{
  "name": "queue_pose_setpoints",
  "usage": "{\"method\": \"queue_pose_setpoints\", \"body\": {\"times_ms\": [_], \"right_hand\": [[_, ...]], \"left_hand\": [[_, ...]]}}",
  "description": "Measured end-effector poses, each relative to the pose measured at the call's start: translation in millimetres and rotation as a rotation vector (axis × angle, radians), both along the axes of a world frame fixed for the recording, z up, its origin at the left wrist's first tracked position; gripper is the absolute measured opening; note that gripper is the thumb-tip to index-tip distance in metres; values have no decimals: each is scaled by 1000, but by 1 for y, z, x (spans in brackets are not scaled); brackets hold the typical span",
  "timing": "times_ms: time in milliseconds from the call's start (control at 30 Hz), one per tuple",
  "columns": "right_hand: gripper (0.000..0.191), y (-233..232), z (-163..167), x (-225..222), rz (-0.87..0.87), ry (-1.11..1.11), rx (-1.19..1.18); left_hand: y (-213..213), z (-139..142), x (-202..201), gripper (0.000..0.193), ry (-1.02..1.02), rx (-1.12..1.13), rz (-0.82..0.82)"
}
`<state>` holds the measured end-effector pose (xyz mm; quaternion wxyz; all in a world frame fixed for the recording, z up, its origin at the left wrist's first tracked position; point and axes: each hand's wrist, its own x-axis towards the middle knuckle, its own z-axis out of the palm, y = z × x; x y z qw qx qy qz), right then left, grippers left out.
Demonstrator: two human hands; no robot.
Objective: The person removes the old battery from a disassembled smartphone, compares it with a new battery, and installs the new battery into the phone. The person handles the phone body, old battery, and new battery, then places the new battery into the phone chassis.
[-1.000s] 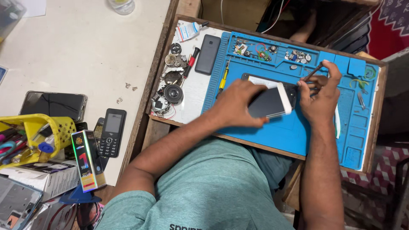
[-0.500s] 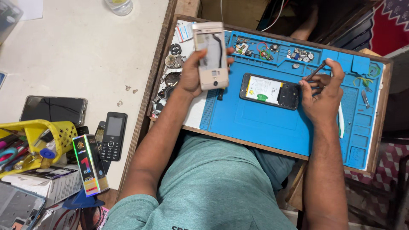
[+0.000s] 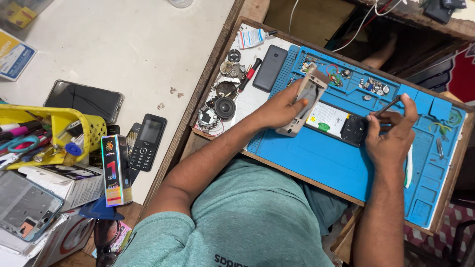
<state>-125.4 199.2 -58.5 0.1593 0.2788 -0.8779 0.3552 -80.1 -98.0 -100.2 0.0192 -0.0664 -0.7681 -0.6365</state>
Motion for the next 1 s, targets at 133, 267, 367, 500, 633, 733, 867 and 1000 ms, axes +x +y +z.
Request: {"method": "queue_pose_setpoints", "body": {"times_ms": [133,267,367,500,633,733,867,1000], "right_hand": [[75,-2,2,0,-11,17,42],[77,-5,4,2,-23,22,76],[79,-6,4,2,-42,20,103],[73,-7,4,0,-35,24,109],[40,-6,5,-1,-53,115,207],[17,-7,5,2,-43,150,250],[14,-8,9,4,-73,63,229],[15,-9,13,6,-69,67,250]], "left_hand": [[-14,12,4,59,40,-105,-1],[-21,29,10,76,-10,-216,101],[-22,44,15,94,-72,-347,140],[-15,62,20,100,-115,-540,156],[-6,66,25,69,-42,-726,144],[0,60,30,53,113,-789,199],[2,46,29,40,146,-837,216],[2,35,25,25,209,-872,211]]}}
